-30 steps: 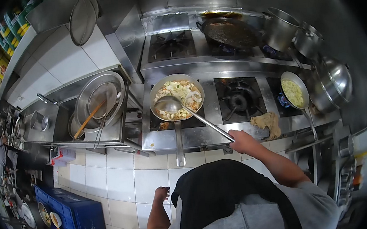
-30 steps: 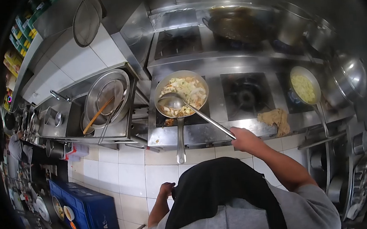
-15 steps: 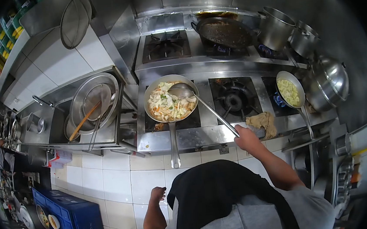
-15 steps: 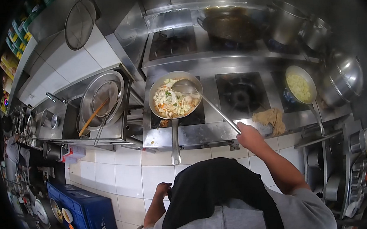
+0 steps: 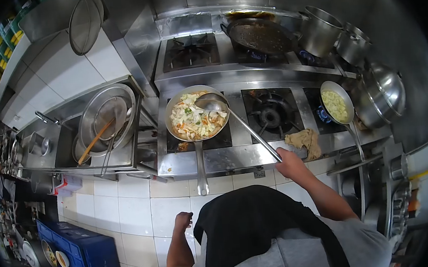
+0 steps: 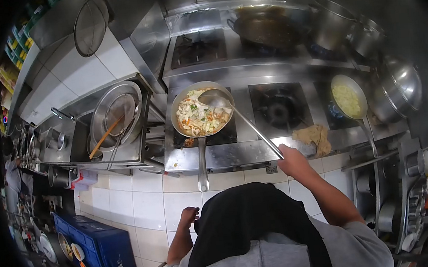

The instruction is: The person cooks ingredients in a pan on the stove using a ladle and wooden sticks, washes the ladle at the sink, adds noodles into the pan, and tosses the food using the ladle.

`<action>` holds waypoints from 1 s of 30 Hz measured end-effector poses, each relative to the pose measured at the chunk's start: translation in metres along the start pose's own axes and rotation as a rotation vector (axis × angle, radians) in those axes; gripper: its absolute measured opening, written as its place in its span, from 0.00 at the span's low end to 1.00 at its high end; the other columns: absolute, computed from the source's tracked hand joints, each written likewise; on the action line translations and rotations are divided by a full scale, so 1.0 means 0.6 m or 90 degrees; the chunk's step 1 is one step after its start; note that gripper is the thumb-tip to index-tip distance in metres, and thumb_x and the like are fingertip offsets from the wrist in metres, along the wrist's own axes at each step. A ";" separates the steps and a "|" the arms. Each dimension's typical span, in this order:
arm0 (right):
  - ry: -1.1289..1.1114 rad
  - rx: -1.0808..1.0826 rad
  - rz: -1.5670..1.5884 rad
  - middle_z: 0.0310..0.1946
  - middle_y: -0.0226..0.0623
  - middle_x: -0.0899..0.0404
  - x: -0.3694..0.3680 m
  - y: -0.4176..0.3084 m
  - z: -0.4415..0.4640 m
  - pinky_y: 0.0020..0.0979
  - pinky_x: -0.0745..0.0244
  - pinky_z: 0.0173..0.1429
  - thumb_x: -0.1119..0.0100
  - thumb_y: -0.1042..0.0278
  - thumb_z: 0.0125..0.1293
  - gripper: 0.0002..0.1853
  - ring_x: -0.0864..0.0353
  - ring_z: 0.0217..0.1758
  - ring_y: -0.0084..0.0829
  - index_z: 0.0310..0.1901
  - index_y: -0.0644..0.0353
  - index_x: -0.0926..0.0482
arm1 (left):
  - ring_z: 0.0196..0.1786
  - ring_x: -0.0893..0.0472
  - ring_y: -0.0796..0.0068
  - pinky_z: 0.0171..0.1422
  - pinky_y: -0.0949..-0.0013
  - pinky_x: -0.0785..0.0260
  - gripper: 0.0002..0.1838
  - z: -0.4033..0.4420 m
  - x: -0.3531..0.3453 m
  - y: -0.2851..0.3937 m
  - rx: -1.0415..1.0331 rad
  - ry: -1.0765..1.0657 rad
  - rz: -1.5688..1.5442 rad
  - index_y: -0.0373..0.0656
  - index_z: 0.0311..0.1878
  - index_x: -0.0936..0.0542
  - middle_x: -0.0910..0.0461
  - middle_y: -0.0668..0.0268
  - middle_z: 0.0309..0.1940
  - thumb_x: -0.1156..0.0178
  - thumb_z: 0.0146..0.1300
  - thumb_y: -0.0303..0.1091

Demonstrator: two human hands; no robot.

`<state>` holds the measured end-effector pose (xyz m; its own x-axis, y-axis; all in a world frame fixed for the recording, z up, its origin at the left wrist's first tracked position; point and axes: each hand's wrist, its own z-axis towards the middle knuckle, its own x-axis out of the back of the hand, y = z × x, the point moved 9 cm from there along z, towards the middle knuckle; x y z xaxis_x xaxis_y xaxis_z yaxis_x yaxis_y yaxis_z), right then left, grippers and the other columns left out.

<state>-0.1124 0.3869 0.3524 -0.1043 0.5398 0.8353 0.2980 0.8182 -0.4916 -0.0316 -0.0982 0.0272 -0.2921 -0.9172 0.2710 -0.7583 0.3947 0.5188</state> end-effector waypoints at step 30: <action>0.050 0.194 -0.269 0.27 0.50 0.20 -0.052 -0.094 0.119 0.51 0.26 0.41 0.44 0.73 0.56 0.12 0.19 0.35 0.53 0.42 0.58 0.31 | 0.29 0.19 0.67 0.31 0.62 0.24 0.17 -0.031 0.043 -0.114 0.109 0.051 -0.022 0.35 0.40 0.21 0.20 0.61 0.32 0.40 0.62 0.42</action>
<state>-0.1933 0.3381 0.3363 -0.0800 0.1435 0.9864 -0.0453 0.9880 -0.1474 0.0235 -0.1481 0.0138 -0.2218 -0.9201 0.3229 -0.8575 0.3417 0.3845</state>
